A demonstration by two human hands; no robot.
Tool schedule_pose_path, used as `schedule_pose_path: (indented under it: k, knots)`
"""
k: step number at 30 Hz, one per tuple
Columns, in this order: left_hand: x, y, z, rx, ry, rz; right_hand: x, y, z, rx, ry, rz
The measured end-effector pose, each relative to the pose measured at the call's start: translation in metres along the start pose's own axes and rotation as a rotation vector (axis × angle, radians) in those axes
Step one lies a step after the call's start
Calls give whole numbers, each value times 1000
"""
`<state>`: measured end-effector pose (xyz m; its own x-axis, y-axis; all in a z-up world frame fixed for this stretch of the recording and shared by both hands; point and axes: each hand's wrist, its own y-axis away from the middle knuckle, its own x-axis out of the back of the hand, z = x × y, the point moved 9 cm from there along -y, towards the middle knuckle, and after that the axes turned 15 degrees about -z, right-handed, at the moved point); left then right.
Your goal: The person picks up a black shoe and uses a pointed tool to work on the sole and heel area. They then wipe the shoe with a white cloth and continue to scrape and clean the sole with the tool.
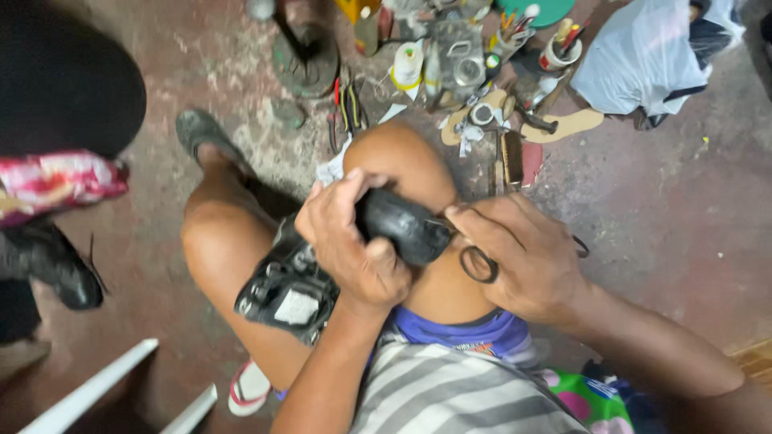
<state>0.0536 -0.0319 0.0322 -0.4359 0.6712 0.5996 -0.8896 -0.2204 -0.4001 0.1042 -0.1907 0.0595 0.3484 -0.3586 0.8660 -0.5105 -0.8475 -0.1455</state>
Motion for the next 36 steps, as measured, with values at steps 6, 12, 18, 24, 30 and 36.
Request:
schedule_pose_path:
  k: [6, 12, 18, 24, 30, 36]
  knots:
    - [-2, 2, -3, 31, 85, 62, -12, 11, -1, -29, 75, -148]
    - [-7, 4, 3, -1, 29, 29, -12, 0, -4, -45, 149, -160]
    - [-5, 6, -2, 34, 62, 49, -8, 3, -17, -19, 181, -206]
    - [-6, 6, -3, 40, 46, 26, -6, -4, -18, 2, 202, -180]
    - [-9, 10, 2, 1, 1, 38, -11, -11, -12, -65, 263, -258]
    - [-7, 10, 3, -23, 21, 62, -2, -8, -6, -48, 206, -138]
